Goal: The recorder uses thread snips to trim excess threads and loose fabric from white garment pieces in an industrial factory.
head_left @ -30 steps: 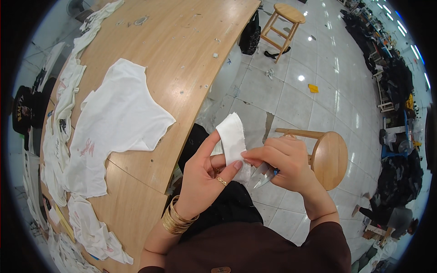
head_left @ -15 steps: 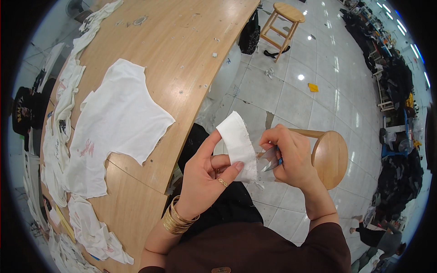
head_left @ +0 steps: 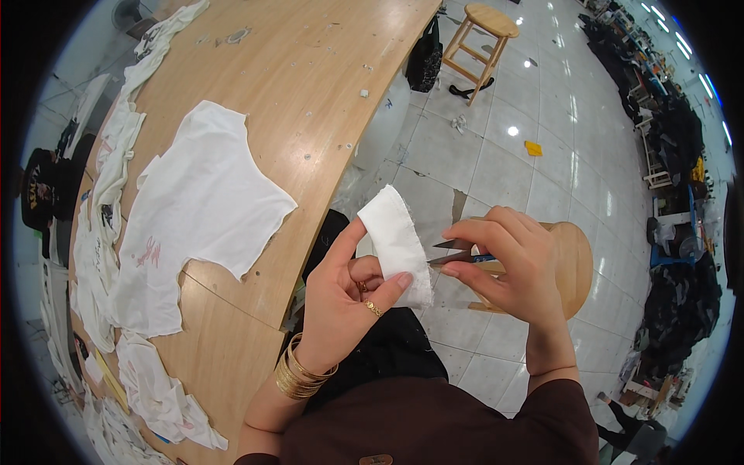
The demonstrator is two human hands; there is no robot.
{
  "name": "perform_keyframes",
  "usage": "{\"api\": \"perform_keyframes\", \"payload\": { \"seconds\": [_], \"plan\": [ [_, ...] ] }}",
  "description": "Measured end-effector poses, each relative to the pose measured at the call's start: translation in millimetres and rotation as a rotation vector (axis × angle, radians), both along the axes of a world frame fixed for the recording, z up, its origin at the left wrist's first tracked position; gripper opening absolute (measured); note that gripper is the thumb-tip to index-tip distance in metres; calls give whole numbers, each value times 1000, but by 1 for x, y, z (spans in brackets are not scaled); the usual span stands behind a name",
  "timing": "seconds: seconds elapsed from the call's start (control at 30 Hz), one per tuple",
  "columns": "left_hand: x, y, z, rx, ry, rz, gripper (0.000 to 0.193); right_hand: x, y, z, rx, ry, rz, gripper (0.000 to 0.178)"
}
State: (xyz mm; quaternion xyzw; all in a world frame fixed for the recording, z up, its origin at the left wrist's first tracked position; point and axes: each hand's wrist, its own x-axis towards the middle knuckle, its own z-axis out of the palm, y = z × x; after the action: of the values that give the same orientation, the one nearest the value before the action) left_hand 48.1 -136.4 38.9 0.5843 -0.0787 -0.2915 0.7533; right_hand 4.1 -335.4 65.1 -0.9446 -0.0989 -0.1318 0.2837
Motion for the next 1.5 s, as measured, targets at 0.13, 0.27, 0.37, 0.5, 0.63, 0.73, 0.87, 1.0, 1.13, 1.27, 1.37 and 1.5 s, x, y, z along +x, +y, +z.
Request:
{"api": "perform_keyframes", "payload": {
  "seconds": [0.13,0.27,0.37,0.5,0.63,0.73,0.87,1.0,1.13,1.27,1.37,1.5],
  "plan": [
    [0,0,-1,11,-2,5,70,1,3,1,-93,-134,41,31],
    [1,0,2,-5,-3,8,70,-1,10,0,100,-87,57,33],
    [-1,-1,0,-6,-20,4,69,-2,11,-14,80,-148,140,30],
    [-1,0,-3,41,-64,-4,67,1,16,-15,90,-117,148,25],
    [-4,1,-10,30,-153,1,65,0,22,-15,182,93,82,27],
    [-3,0,-11,90,-206,-30,65,0,21,-18,200,208,105,32],
    [-3,-1,-11,75,-142,0,65,-4,17,-29,469,349,112,30],
    [0,0,-11,34,-68,16,67,-6,9,-23,648,442,88,29],
    [0,1,-9,10,-23,31,68,-3,13,-3,521,392,-6,30],
    [1,1,-3,1,2,35,68,-2,18,-6,226,59,-54,31],
    [0,1,-2,-4,12,69,67,-3,13,-3,-38,-59,26,28],
    [0,2,-2,-4,3,69,68,-3,15,1,-137,-105,13,24]
  ]
}}
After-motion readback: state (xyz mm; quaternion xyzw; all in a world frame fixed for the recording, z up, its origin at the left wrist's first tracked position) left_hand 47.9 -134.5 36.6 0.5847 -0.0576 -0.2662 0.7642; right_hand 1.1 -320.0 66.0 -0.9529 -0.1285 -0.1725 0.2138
